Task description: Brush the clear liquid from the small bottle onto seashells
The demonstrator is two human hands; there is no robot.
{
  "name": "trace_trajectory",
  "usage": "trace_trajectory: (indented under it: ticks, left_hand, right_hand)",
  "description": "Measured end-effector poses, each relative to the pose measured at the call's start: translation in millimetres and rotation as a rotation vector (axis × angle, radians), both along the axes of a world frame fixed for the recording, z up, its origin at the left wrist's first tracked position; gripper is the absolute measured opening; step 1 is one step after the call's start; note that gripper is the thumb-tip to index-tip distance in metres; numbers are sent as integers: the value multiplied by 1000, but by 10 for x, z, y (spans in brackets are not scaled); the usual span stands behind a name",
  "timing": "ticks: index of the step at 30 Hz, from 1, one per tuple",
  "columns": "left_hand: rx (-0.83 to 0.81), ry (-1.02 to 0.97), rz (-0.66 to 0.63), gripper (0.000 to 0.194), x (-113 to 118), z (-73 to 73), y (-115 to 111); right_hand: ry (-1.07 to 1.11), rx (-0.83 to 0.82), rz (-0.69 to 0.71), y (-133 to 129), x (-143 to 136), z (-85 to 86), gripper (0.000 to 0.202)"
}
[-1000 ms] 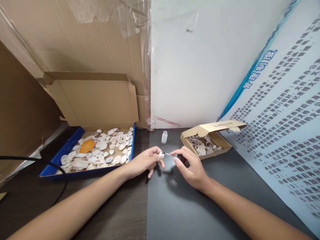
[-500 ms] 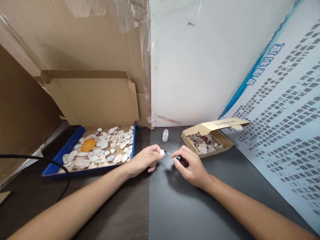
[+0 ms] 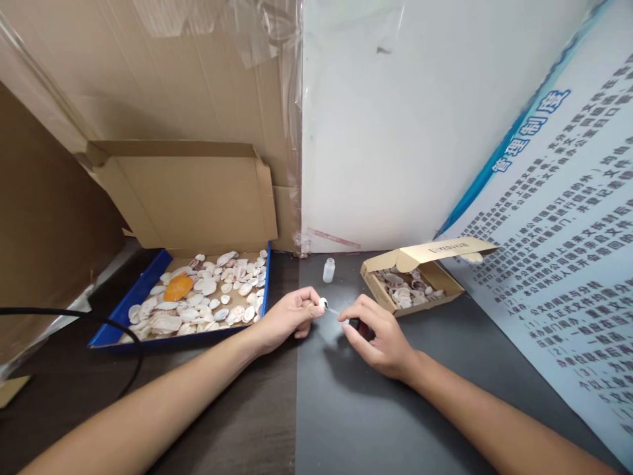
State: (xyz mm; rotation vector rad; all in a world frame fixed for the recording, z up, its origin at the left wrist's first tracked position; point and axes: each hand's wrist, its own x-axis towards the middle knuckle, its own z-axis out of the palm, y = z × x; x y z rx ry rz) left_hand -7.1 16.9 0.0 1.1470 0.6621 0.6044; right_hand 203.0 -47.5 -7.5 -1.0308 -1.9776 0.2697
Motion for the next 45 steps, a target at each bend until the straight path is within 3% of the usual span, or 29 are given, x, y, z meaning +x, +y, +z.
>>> trace_trajectory:
  ticks: [24,35,39,45]
  left_hand:
    - [-47,-53,22,34,-8,-7,4]
    - [-53,-45,3,32,-15,-5,12]
    - [-136,-76,-116,22,-14,36,-28]
    - [-334,-204,-175,6,-10,47,-22]
  right_hand:
    - [-60,71,-9,39,-10,-4,10]
    - [-45,-24,-65,77,6,-41,12]
    - [-47,-66,-94,97,16,-43,17]
    - [-66,-65,-80,68,-101,-19,25]
